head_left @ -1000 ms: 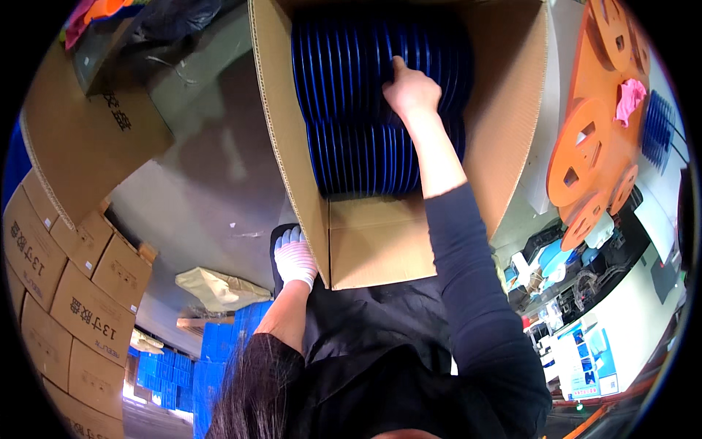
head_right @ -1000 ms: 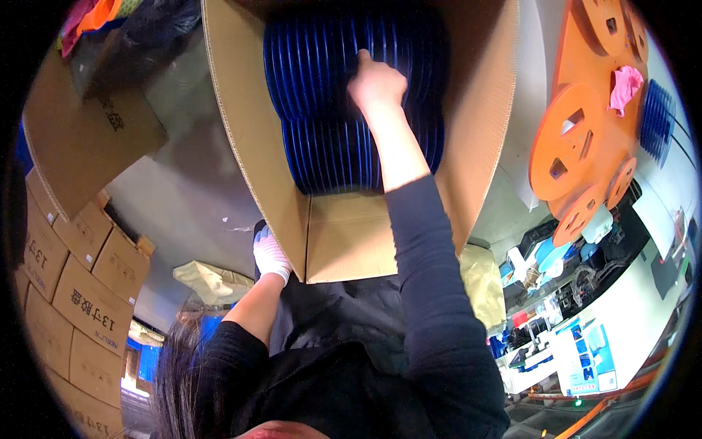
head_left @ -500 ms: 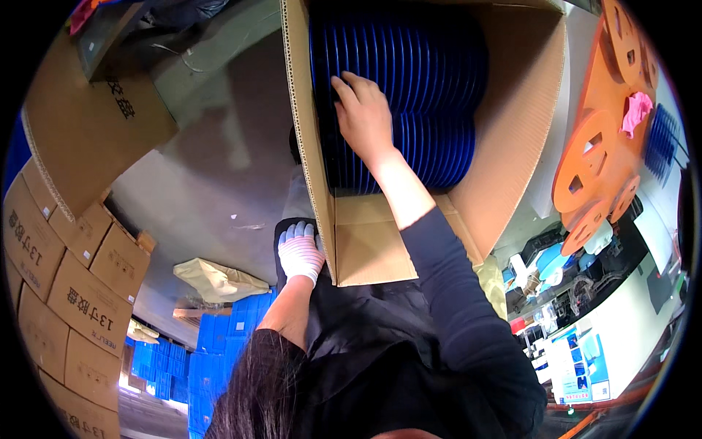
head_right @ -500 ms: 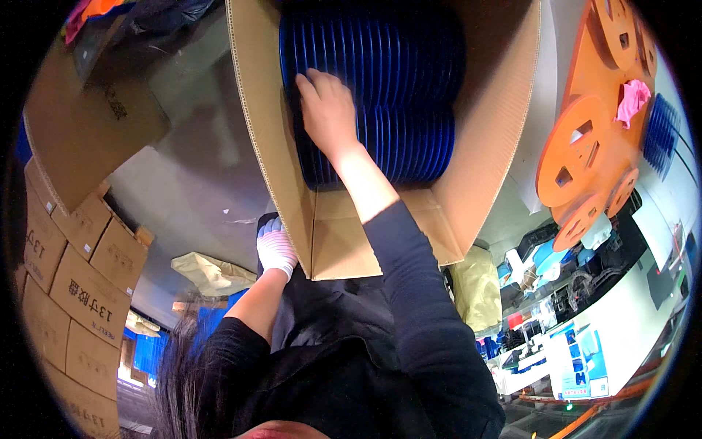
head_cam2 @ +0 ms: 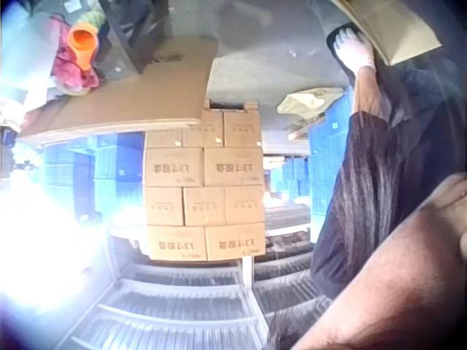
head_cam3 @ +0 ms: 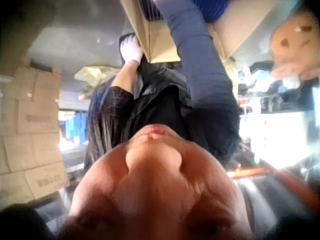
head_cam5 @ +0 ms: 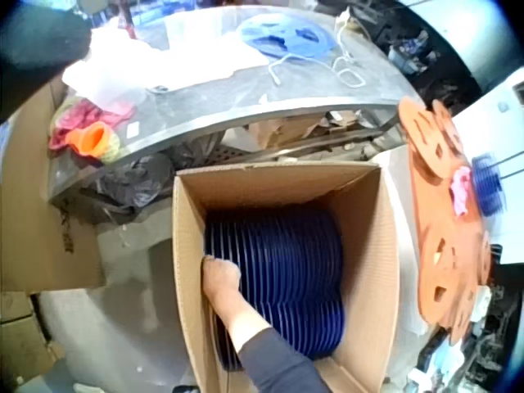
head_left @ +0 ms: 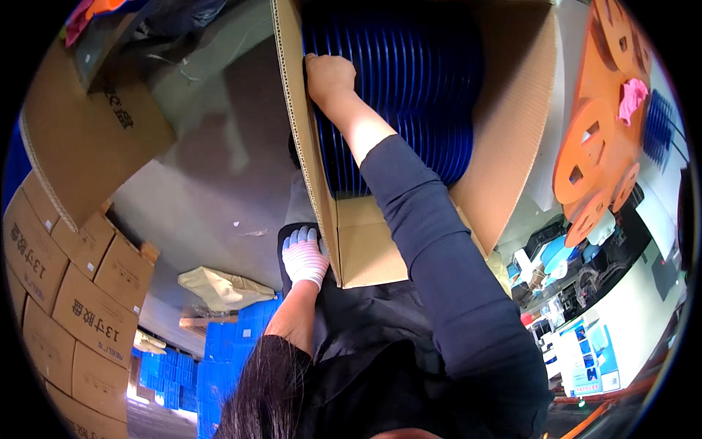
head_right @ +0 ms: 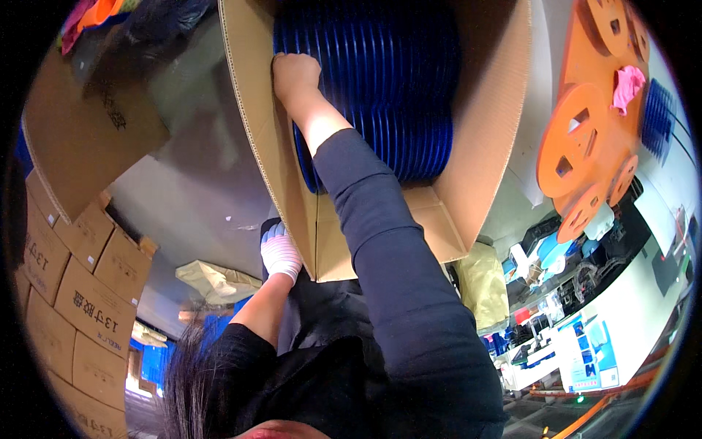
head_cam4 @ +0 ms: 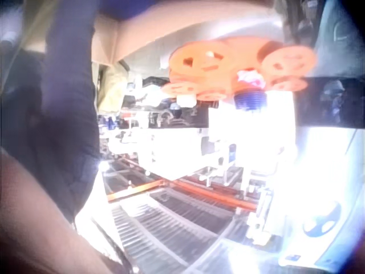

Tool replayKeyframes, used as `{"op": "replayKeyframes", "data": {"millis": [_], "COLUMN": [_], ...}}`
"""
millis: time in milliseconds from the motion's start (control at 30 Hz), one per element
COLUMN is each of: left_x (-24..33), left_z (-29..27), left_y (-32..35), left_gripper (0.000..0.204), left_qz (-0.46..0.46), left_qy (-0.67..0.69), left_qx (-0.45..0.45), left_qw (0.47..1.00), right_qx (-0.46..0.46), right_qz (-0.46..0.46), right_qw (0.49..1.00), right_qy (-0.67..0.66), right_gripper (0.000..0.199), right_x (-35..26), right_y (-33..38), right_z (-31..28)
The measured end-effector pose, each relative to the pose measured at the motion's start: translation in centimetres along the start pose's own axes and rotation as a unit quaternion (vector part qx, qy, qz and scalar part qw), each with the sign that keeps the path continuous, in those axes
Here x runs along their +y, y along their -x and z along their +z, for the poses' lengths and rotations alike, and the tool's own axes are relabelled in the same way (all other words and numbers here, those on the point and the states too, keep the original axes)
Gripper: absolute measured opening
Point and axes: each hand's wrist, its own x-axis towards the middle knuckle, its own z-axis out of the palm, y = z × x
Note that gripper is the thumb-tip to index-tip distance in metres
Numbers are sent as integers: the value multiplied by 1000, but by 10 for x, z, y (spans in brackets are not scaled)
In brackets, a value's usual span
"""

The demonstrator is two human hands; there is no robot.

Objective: The person picks up blue plastic spools from a table and places them into a cardboard box. They handle the spools one by one, inspecting them briefly before stacking them neatly inside the box. The process is repetitive, focusing on organizing the spools into the container.

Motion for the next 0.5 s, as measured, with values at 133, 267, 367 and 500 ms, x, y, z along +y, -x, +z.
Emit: {"op": "replayKeyframes", "data": {"millis": [133, 267, 367, 500], "left_x": [-4, -6, -4, 3], "left_z": [7, 7, -6, -18], "left_y": [0, -2, 3, -4], "left_gripper": [41, 46, 45, 44], "left_qz": [0, -40, 4, -31], "left_qy": [23, 16, -13, -23], "left_qx": [1, -101, -59, -89], "left_qw": [1000, 994, 998, 995], "right_qx": [127, 162, 87, 113], "right_qz": [-10, -21, -38, -6], "right_qw": [988, 984, 985, 981], "right_qy": [-92, -77, -144, -157], "right_gripper": [24, 50, 61, 63], "right_x": [-1, -11, -1, 21], "right_y": [41, 118, 154, 167], "right_z": [-11, -15, -2, -1]}}
